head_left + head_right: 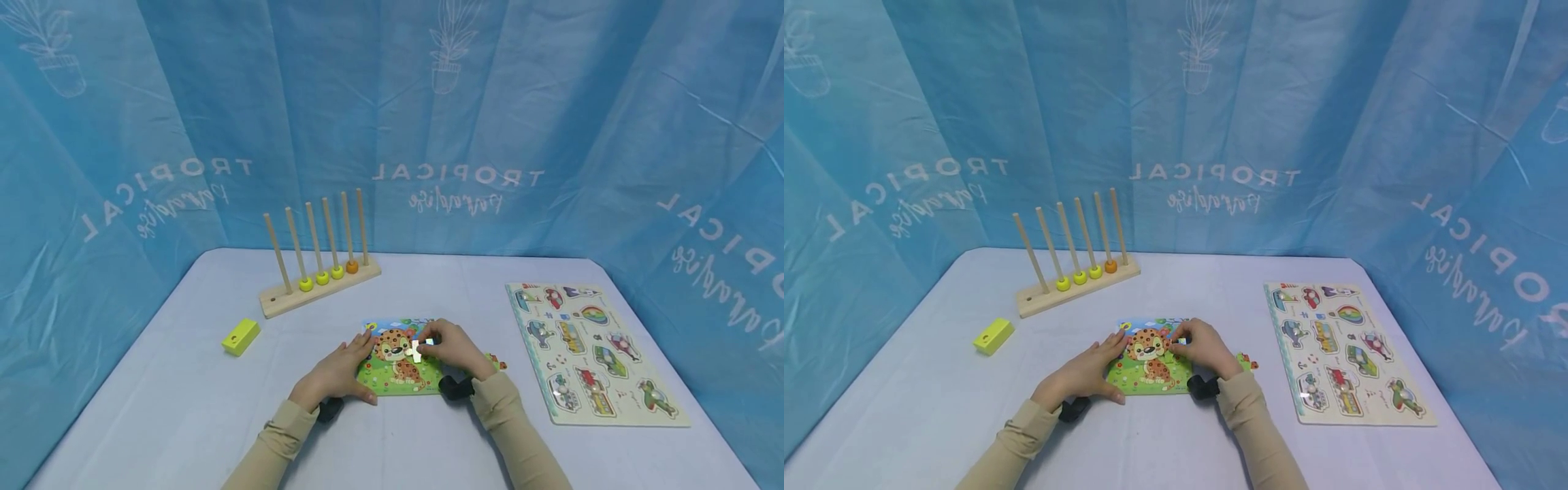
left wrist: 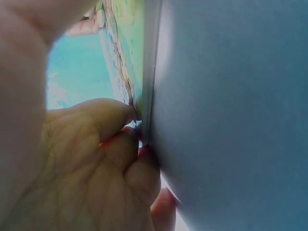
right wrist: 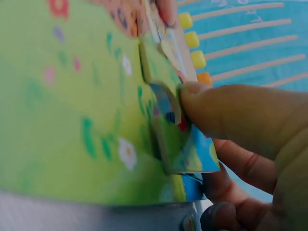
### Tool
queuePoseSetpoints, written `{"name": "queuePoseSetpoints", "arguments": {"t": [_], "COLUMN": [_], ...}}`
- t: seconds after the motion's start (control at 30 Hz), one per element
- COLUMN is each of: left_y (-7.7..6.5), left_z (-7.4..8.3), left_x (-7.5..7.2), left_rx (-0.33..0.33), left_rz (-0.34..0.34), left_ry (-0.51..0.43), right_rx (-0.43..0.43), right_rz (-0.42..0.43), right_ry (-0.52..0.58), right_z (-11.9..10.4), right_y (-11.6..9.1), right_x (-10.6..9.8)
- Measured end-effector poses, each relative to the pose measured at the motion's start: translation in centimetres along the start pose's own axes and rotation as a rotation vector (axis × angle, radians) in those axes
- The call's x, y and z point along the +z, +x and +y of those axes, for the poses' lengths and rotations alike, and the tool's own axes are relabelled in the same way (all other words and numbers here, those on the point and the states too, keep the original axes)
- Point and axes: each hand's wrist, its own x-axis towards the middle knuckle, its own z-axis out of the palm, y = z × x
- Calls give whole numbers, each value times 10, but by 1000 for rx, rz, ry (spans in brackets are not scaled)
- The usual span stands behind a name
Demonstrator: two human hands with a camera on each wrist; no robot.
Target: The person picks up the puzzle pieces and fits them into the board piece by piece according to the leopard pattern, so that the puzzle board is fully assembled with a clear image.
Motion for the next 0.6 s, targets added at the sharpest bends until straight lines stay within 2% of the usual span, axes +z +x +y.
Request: {"name": "queuePoseSetpoints", "arguments": {"t": [0.17,0.37,0.6], "left_y": [1,0,0], "left_z": [-1,0,0], "left_x": [0,-1,-1], "left_rx": [-3,-8,-9], "left_rz": [-4,-5,-7], "left_ry": [2,0,0], "right_rx": [-14,37,49], "right_rz": [58,81,94], "right_ry": [-91,-158,-168], "right_z": [0,-6,-8], "right_y": [2,2,2], "right_x": [4,8,9]}}
